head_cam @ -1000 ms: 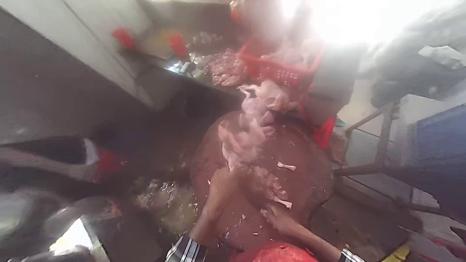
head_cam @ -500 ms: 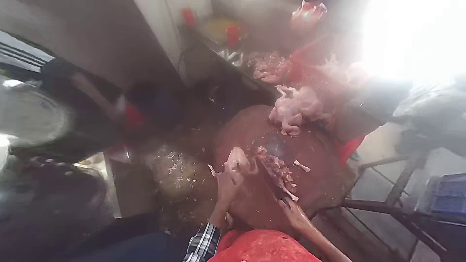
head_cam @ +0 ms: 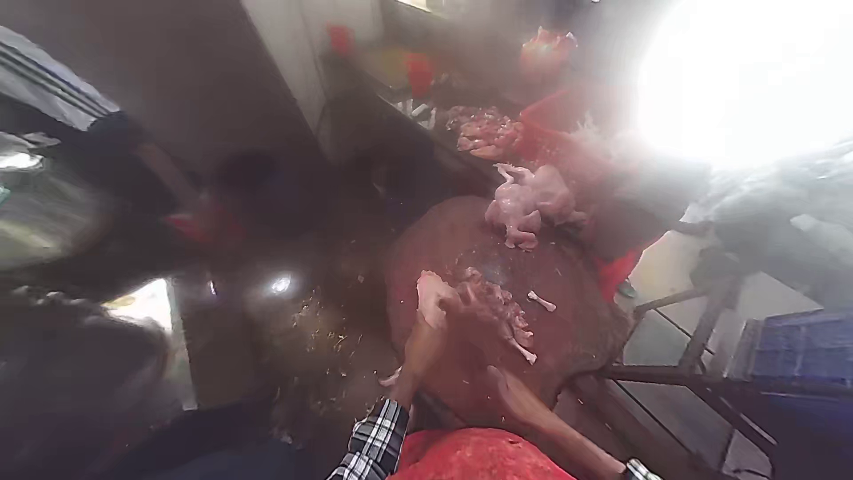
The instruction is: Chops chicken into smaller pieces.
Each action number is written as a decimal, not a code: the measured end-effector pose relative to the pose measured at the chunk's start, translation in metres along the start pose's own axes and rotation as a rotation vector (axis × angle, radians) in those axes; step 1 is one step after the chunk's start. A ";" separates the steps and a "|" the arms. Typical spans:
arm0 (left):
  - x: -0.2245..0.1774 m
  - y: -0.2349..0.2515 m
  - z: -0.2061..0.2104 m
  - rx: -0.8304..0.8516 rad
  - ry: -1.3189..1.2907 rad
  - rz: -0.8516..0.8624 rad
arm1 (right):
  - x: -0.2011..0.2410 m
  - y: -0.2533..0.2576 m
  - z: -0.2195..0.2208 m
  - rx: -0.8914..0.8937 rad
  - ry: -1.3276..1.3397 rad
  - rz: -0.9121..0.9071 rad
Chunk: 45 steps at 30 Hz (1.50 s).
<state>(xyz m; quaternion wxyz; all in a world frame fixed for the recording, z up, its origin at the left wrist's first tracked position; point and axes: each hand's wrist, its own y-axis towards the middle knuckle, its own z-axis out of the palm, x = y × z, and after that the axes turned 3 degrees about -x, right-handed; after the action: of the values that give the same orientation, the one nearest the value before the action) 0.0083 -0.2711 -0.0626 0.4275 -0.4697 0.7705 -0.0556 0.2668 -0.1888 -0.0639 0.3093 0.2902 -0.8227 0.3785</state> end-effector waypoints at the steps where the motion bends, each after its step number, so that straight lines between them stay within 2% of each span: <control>1: 0.008 -0.002 -0.006 0.041 -0.118 0.008 | -0.003 -0.005 0.007 0.084 -0.010 0.132; 4: 0.000 -0.027 -0.057 0.239 -0.541 0.030 | 0.033 -0.035 -0.017 0.126 0.026 0.170; 6: 0.004 -0.041 -0.088 0.400 -0.694 -0.008 | 0.054 -0.049 -0.035 0.091 -0.016 0.065; 8: 0.025 -0.039 -0.095 0.511 -0.768 -0.101 | 0.063 -0.047 -0.038 0.089 -0.071 -0.026; 10: 0.049 -0.028 -0.075 0.508 -0.772 -0.190 | 0.056 -0.030 -0.028 0.138 -0.163 -0.054; 13: 0.075 -0.021 -0.039 0.405 -0.671 -0.237 | 0.020 0.003 -0.005 0.166 -0.204 0.016; 16: 0.083 -0.023 -0.038 0.378 -0.537 -0.190 | 0.065 0.000 -0.028 0.187 -0.061 -0.002; 17: 0.086 -0.021 -0.037 0.370 -0.488 -0.167 | 0.089 -0.008 -0.036 0.159 0.015 -0.080; 19: 0.092 -0.014 -0.035 0.351 -0.400 -0.167 | 0.116 -0.015 -0.043 0.048 0.249 -0.354; 21: 0.094 -0.011 -0.035 0.348 -0.352 -0.180 | 0.122 -0.013 -0.038 -0.050 0.365 -0.620; 22: 0.094 -0.011 -0.034 0.336 -0.340 -0.177 | 0.110 -0.009 -0.033 -0.097 0.310 -0.685; 23: 0.094 -0.010 -0.034 0.326 -0.340 -0.166 | 0.089 -0.003 -0.028 -0.087 0.187 -0.665; 24: 0.092 -0.011 -0.035 0.320 -0.337 -0.155 | 0.065 0.008 -0.027 -0.008 0.002 -0.543; 26: 0.087 -0.025 -0.041 0.339 -0.285 -0.156 | 0.033 0.032 -0.026 0.234 -0.282 -0.134; 27: 0.090 -0.035 -0.042 0.368 -0.263 -0.154 | 0.031 0.041 -0.026 0.280 -0.344 -0.015; 28: 0.096 -0.045 -0.041 0.391 -0.256 -0.151 | 0.038 0.043 -0.028 0.288 -0.366 0.029; 30: 0.121 -0.069 -0.032 0.428 -0.306 -0.156 | 0.058 0.026 -0.033 0.237 -0.285 -0.012; 32: 0.142 -0.088 -0.024 0.432 -0.423 -0.138 | 0.072 0.009 -0.038 0.157 -0.076 -0.164; 34: 0.142 -0.109 -0.019 0.382 -0.573 -0.193 | 0.065 -0.001 -0.027 0.090 0.145 -0.246; 35: 0.147 -0.114 -0.016 0.378 -0.658 -0.219 | 0.055 -0.004 -0.021 0.100 0.139 -0.229; 37: 0.157 -0.115 -0.013 0.346 -0.882 -0.242 | 0.017 0.002 -0.013 0.251 -0.009 -0.092; 40: 0.122 -0.106 -0.051 0.208 -1.070 -0.218 | -0.019 0.014 -0.007 0.358 -0.074 0.031; 42: 0.076 -0.087 -0.089 0.104 -0.946 -0.089 | -0.021 0.013 -0.004 0.360 -0.110 0.053; 43: 0.048 -0.071 -0.107 0.051 -0.751 0.024 | -0.017 0.012 -0.003 0.357 -0.152 0.058; 45: -0.017 -0.036 -0.128 -0.053 -0.071 0.227 | -0.013 0.009 -0.004 0.370 -0.315 0.030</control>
<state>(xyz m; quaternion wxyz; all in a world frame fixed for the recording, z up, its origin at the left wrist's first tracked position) -0.0549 -0.3185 0.0460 0.4455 -0.3924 0.8041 0.0303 0.2698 -0.1780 -0.0750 0.1131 0.3852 -0.7817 0.4773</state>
